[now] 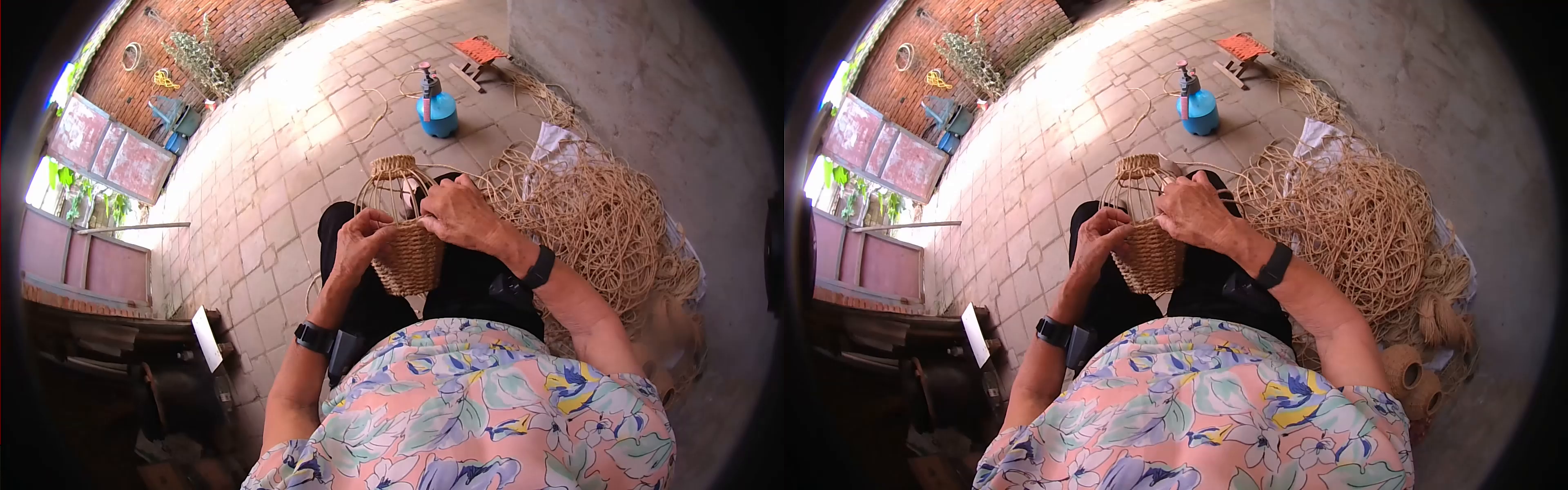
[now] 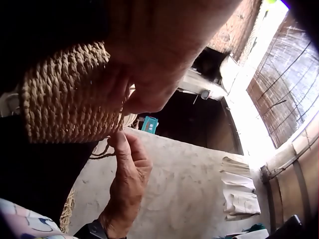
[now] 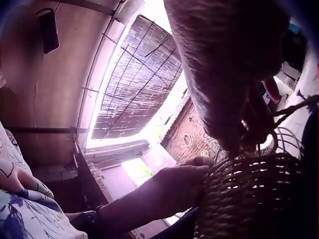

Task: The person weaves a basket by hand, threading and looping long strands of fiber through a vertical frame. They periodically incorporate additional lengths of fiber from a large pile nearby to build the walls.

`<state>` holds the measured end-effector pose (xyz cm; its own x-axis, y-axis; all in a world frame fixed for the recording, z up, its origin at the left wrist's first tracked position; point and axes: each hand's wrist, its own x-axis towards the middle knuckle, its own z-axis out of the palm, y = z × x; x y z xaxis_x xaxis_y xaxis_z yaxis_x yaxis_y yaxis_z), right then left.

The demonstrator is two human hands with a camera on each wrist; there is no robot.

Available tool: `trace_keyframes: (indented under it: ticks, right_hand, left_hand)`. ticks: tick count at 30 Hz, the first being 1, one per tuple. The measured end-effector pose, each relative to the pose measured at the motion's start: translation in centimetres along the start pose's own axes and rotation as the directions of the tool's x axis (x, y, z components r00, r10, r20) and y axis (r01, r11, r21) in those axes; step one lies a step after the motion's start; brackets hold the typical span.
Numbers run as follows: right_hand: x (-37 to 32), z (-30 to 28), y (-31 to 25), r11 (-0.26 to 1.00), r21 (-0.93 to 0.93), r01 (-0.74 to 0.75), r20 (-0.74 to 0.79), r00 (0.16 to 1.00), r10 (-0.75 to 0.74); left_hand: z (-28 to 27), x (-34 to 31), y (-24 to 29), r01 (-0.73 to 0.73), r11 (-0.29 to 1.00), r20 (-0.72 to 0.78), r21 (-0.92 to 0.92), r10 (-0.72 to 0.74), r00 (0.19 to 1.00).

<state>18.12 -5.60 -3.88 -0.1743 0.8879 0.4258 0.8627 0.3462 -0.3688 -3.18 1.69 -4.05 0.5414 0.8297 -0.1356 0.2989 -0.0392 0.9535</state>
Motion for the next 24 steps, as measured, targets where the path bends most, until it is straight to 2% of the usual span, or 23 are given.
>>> trace_keyframes:
  ticks: [1,2,4,6,8,9,10,11,12,13,14,15,17,18,19,21,22,23,24]
  right_hand:
    - [0.0,0.3,0.2,0.998,0.034,-0.049,0.122,0.991,0.045]
    - [0.1,0.3,0.0,0.998,0.034,-0.048,0.126,0.991,0.043]
    - [0.1,0.1,-0.5,0.996,-0.043,0.08,-0.129,0.988,-0.085]
    - [0.0,-0.5,-1.6,0.996,-0.028,0.081,-0.159,0.984,-0.085]
    - [-1.0,-0.5,-2.6,0.996,-0.009,0.085,-0.188,0.979,-0.085]
    - [-2.0,-0.4,-2.9,0.958,0.284,-0.049,0.016,0.999,0.047]
    - [-2.7,-0.4,-2.9,0.825,0.517,-0.23,0.246,0.963,0.114]
    - [-3.3,0.0,-2.5,0.827,0.514,-0.227,0.247,0.963,0.111]
    - [-4.0,1.0,-1.7,0.398,0.729,-0.556,0.443,0.827,0.346]
    - [-4.7,2.1,-0.7,-0.171,0.709,-0.684,0.682,0.603,0.414]
    - [-5.5,3.2,0.7,-0.341,0.728,-0.594,0.685,0.62,0.383]
    - [-5.6,3.9,1.3,-0.344,0.727,-0.594,0.686,0.618,0.384]
    - [-5.3,4.7,2.3,-0.479,0.828,-0.293,0.526,0.701,0.481]
    - [-5.1,4.6,2.7,-0.521,0.817,-0.246,0.496,0.762,0.417]
    - [-4.8,4.7,2.9,-0.522,0.817,-0.247,0.496,0.762,0.416]
    - [-3.6,4.2,2.3,-0.458,0.874,-0.161,0.369,0.833,0.413]
    - [-2.9,3.8,2.2,-0.407,0.898,-0.169,0.35,0.834,0.427]
    - [-2.1,3.2,1.9,-0.408,0.897,-0.168,0.35,0.834,0.427]
    - [-1.2,2.7,1.5,-0.237,0.954,-0.184,0.275,0.855,0.44]
  left_hand:
    - [-0.1,0.0,-0.2,-0.018,1.0,0.013,0.014,0.018,1.0]
    - [-0.2,0.0,-0.4,-0.035,0.999,0.026,0.027,0.034,0.999]
    - [-0.3,0.2,-0.8,-0.037,0.998,0.029,0.044,0.036,0.999]
    - [-0.1,0.4,0.0,-0.043,0.997,0.033,0.063,0.041,0.999]
    - [0.0,0.3,0.8,-0.011,0.965,-0.003,0.262,0.012,1.0]
    - [0.0,0.5,0.5,-0.01,0.966,-0.005,0.259,0.012,1.0]
    - [0.0,0.8,0.1,0.003,0.966,-0.011,0.259,0.0,1.0]
    - [-0.1,0.9,-0.1,0.017,0.966,-0.019,0.259,-0.012,1.0]
    - [-0.1,0.9,0.1,0.016,0.966,-0.02,0.257,-0.011,1.0]
    - [0.0,0.8,0.3,0.044,0.968,-0.019,0.247,-0.04,0.999]
    - [0.1,0.8,0.5,0.072,0.969,-0.016,0.238,-0.07,0.997]
    - [0.2,0.7,0.8,0.073,0.968,-0.013,0.238,-0.072,0.997]
    - [0.2,0.8,1.3,0.094,0.961,0.002,0.26,-0.098,0.995]
    - [0.2,0.8,1.3,0.094,0.961,0.001,0.261,-0.098,0.995]
    - [0.2,0.9,1.3,0.093,0.95,0.011,0.297,-0.1,0.995]
    - [0.1,1.0,1.3,0.092,0.938,0.018,0.334,-0.104,0.994]
    - [0.1,1.0,1.1,0.073,0.923,0.011,0.378,-0.083,0.996]
    - [0.2,1.1,0.9,0.054,0.905,0.007,0.422,-0.062,0.998]
    - [0.3,1.2,0.7,0.053,0.905,0.009,0.423,-0.062,0.998]
